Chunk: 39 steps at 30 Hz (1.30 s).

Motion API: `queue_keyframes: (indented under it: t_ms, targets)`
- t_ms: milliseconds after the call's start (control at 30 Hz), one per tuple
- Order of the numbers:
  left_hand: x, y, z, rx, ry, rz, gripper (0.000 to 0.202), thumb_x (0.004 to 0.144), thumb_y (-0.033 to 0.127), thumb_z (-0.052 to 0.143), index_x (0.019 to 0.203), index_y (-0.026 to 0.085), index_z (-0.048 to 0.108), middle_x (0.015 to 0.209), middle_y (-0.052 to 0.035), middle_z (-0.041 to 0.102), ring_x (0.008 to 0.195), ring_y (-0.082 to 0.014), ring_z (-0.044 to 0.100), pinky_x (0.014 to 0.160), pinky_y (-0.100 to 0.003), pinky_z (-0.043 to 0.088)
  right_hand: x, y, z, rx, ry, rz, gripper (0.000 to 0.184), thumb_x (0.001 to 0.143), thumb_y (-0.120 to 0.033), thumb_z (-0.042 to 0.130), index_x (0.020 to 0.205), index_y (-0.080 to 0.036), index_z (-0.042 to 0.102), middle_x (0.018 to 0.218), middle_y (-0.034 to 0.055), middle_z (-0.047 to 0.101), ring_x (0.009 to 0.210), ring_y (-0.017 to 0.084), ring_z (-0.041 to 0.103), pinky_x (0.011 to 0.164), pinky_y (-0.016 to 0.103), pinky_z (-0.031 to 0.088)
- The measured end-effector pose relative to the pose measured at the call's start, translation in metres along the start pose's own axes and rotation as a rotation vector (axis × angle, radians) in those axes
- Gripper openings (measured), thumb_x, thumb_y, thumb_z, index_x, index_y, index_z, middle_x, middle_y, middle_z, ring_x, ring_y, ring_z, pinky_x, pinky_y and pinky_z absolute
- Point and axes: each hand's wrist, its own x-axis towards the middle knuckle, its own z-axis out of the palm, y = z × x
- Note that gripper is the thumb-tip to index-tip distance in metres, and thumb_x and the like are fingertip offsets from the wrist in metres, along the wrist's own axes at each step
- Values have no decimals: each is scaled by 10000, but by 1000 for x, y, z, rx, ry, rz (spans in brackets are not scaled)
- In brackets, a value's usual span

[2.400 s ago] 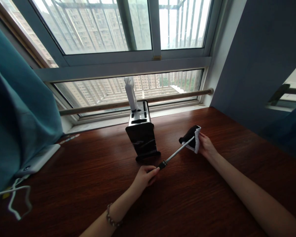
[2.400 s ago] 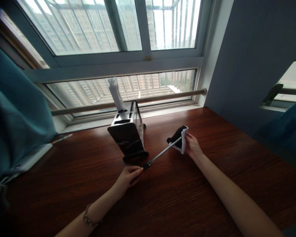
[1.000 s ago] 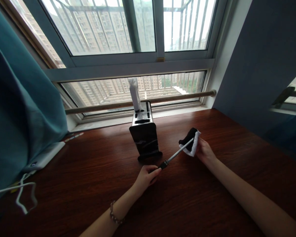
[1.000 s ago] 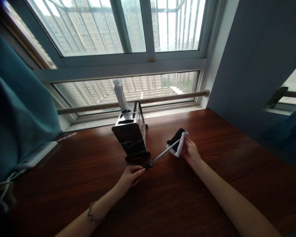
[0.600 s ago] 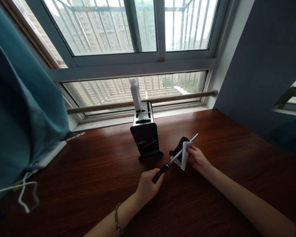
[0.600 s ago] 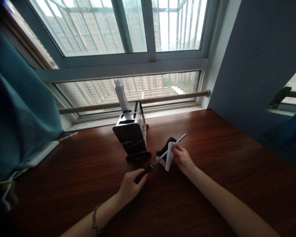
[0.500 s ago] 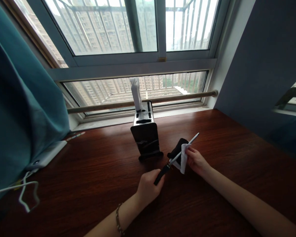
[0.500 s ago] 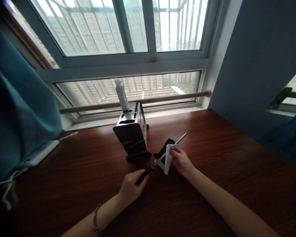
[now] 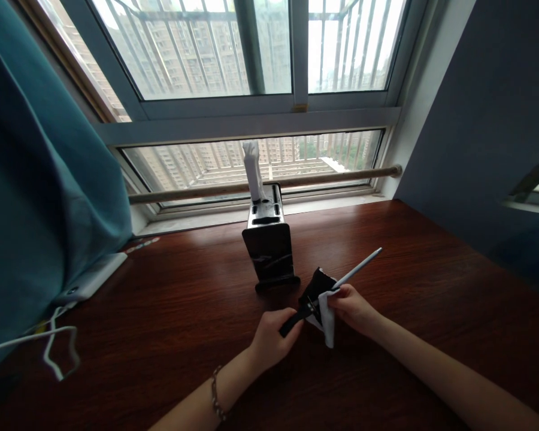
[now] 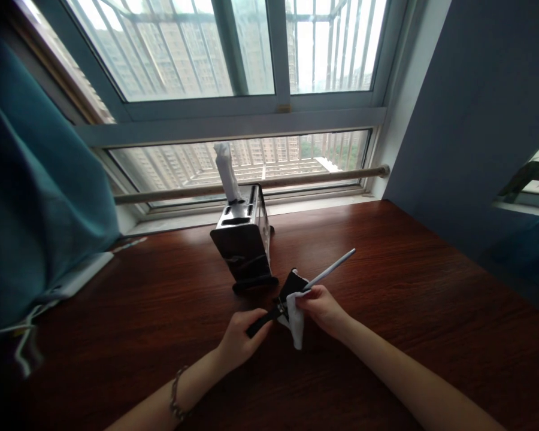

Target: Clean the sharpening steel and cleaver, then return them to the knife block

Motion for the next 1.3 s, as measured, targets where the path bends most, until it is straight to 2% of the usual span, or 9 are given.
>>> queue_keyframes:
  t_ms: [167, 267, 367, 500, 667, 767, 1067, 1167, 1300]
  targets:
    - [-4, -8, 3, 404, 142, 340, 112, 818, 188, 498, 854, 112, 572, 637, -43, 600, 561, -140, 558, 536, -238, 397, 0, 7, 3, 4, 57, 40, 141, 552, -138, 750, 678, -135, 689, 664, 4, 686, 608, 89, 592, 654, 232, 432]
    - [-3, -11, 1, 554, 127, 402, 128, 816, 197, 503, 877, 110, 573, 627, -41, 591, 544, -148, 541, 511, -251, 376, 1, 8, 4, 6, 62, 23, 166, 543, -135, 750, 699, -137, 693, 670, 6, 683, 637, 99, 597, 673, 234, 431]
    - [0, -9, -1, 408, 58, 282, 145, 839, 215, 477, 824, 122, 587, 636, -39, 595, 562, -133, 552, 535, -237, 382, 1, 6, 8, 36, 72, 24, 163, 561, -174, 749, 711, -140, 694, 648, 10, 672, 638, 104, 596, 694, 244, 432]
    - [7, -4, 1, -22, -46, -51, 240, 852, 317, 482, 779, 132, 617, 668, -28, 605, 612, -112, 561, 582, -212, 390, 0, -3, 13, 34, 123, 30, 213, 570, -267, 755, 716, -128, 688, 648, 30, 664, 613, 121, 587, 683, 275, 433]
    - [15, -2, 7, -500, -127, -436, 373, 809, 463, 511, 708, 112, 584, 482, 41, 403, 427, -52, 342, 419, -189, 246, 1, -18, 11, 17, 184, 14, 299, 564, -330, 758, 758, -117, 681, 651, 46, 661, 611, 147, 591, 655, 299, 447]
    - [17, 1, 5, -505, -120, -440, 371, 805, 462, 515, 708, 110, 581, 491, 42, 400, 440, -51, 336, 428, -189, 245, 4, -24, 6, 40, 219, -23, 311, 565, -328, 759, 787, -125, 680, 665, 46, 668, 611, 149, 597, 636, 292, 463]
    - [11, 1, -5, 115, 0, -56, 268, 854, 333, 450, 907, 134, 622, 780, -71, 640, 720, -164, 591, 666, -250, 410, 17, -41, -21, 92, 365, -156, 266, 559, -284, 767, 771, -156, 672, 674, 21, 679, 581, 138, 606, 590, 266, 492]
    - [12, 3, -4, -13, -31, -132, 291, 853, 369, 456, 845, 136, 630, 700, -37, 603, 648, -132, 554, 607, -228, 391, 20, -49, -32, 102, 416, -179, 253, 563, -276, 766, 769, -168, 668, 655, 6, 673, 553, 123, 596, 555, 247, 498]
    - [16, 5, 0, -423, -167, -428, 419, 833, 500, 438, 734, 120, 584, 490, 40, 410, 410, -62, 365, 404, -197, 271, 24, -62, -46, 102, 489, -252, 225, 584, -267, 752, 765, -169, 662, 639, -5, 661, 543, 106, 590, 539, 219, 501]
